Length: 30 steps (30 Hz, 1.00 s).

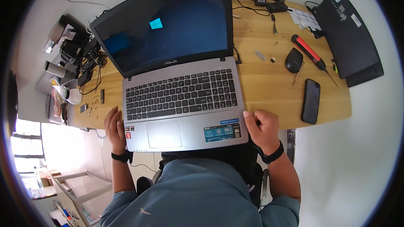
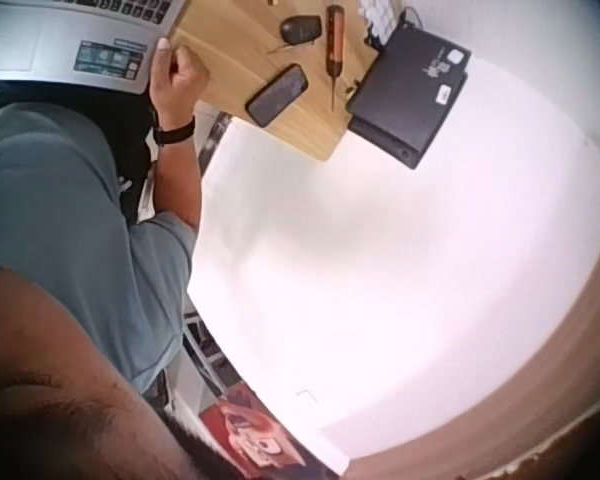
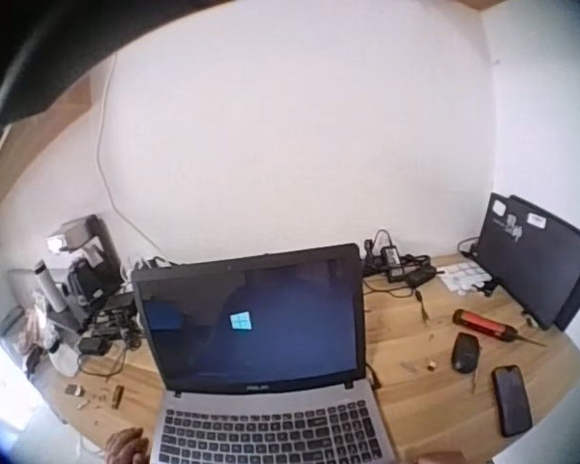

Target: Checking and testing a laptop computer at a repair bench.

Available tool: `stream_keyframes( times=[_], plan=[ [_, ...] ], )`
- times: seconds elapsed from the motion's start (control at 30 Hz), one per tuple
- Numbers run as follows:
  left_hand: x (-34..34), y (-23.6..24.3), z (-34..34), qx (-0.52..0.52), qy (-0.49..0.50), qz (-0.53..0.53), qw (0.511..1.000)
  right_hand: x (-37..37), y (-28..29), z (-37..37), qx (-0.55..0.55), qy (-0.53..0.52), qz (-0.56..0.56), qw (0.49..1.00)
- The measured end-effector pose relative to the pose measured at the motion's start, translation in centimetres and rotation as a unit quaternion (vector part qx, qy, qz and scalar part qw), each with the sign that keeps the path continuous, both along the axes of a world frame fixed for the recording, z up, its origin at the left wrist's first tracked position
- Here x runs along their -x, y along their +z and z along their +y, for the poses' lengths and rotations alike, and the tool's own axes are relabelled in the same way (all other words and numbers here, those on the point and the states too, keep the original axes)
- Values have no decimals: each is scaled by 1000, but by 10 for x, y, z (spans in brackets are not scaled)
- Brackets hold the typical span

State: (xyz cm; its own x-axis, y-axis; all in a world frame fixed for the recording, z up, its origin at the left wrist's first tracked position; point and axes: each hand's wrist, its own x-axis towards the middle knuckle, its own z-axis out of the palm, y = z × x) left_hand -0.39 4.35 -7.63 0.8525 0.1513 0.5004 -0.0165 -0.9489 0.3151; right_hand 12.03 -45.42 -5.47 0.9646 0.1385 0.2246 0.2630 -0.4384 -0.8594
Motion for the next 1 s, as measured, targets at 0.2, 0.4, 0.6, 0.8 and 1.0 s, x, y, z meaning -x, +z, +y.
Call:
stream_keyframes(
  times=[0.2,0.4,0.6,0.8,1.0],
  plan=[
    [-14,-18,-7,-43,55,-105,992,2,-4,-7,26,33,-46,998],
    [-11,-17,-8,-38,81,-118,989,0,-1,-1,21,55,-54,997],
    [-8,-14,-7,-28,84,-120,989,0,-5,-1,31,70,-57,995],
    [-10,-17,-12,-30,89,-126,988,0,-7,-5,52,57,-59,995],
    [-15,-21,-10,-26,69,-127,989,2,-4,-6,70,29,-65,995]
  ],
)
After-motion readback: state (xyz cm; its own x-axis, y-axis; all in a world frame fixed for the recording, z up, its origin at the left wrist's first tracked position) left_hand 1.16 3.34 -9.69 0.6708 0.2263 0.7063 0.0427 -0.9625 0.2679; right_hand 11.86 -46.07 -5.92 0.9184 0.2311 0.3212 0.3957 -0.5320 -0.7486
